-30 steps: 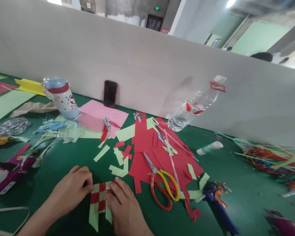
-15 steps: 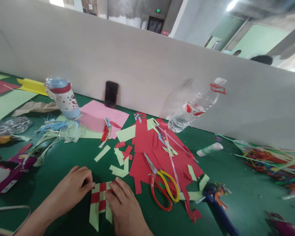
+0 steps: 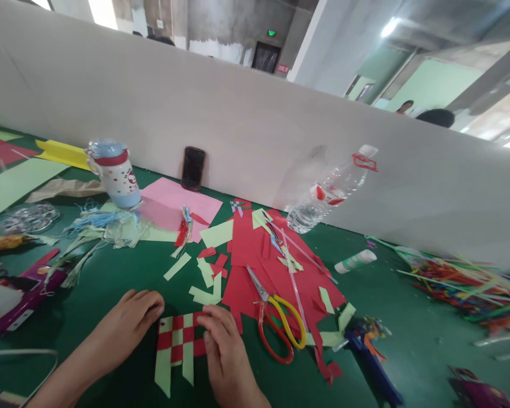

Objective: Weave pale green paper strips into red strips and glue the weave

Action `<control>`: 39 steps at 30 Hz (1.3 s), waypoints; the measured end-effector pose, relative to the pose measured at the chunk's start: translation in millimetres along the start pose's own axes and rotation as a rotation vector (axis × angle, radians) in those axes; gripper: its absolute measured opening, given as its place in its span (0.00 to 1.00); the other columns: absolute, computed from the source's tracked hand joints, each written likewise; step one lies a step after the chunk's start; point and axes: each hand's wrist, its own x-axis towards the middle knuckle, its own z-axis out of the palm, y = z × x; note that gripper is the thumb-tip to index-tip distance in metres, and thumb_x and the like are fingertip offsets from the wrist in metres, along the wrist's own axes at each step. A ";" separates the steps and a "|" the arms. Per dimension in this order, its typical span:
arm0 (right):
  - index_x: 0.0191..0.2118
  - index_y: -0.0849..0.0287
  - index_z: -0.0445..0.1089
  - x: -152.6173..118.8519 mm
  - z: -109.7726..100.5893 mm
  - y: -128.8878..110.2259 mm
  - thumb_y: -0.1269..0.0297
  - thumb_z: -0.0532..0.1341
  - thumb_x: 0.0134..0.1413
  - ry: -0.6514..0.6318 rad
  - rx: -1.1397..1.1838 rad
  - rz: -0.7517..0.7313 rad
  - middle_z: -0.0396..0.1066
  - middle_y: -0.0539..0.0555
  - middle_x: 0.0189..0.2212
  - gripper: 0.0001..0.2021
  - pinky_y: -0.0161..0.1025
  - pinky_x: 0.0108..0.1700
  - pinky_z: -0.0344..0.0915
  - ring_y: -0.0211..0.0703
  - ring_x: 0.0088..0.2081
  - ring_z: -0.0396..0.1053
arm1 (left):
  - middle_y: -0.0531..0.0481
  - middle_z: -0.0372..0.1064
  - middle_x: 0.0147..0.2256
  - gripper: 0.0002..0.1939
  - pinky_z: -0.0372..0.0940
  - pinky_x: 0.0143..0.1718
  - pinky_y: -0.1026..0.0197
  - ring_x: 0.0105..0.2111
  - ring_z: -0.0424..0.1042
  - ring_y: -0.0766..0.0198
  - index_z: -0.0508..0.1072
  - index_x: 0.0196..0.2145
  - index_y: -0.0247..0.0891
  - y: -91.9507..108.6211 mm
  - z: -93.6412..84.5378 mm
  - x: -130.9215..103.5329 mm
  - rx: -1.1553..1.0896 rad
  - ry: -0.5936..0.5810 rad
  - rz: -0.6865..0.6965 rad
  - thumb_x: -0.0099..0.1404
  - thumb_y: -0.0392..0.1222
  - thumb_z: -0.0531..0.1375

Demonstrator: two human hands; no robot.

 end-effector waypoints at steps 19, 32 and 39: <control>0.52 0.58 0.69 -3.2 -1.1 3.3 0.64 0.56 0.63 0.166 0.198 0.132 0.69 0.63 0.54 0.14 0.46 0.56 0.69 0.49 0.55 0.70 | 0.51 0.68 0.32 0.06 0.56 0.37 0.55 0.36 0.67 0.53 0.61 0.31 0.44 41.1 14.7 -15.6 -0.086 0.029 0.010 0.54 0.36 0.55; 0.40 0.59 0.75 28.4 -41.5 -21.4 0.53 0.74 0.44 0.129 1.068 0.396 0.77 0.52 0.31 0.20 0.43 0.41 0.71 0.47 0.36 0.76 | 0.50 0.71 0.39 0.36 0.68 0.38 0.56 0.38 0.74 0.56 0.58 0.55 0.44 74.8 -8.4 10.1 -0.882 -0.040 0.131 0.54 0.61 0.64; 0.39 0.61 0.75 69.8 -74.0 -15.9 0.55 0.76 0.41 0.282 1.095 0.355 0.75 0.50 0.27 0.21 0.39 0.37 0.70 0.42 0.31 0.73 | 0.47 0.76 0.39 0.32 0.67 0.43 0.55 0.40 0.74 0.55 0.70 0.49 0.41 110.2 -11.1 32.4 -1.350 -0.201 0.124 0.48 0.52 0.73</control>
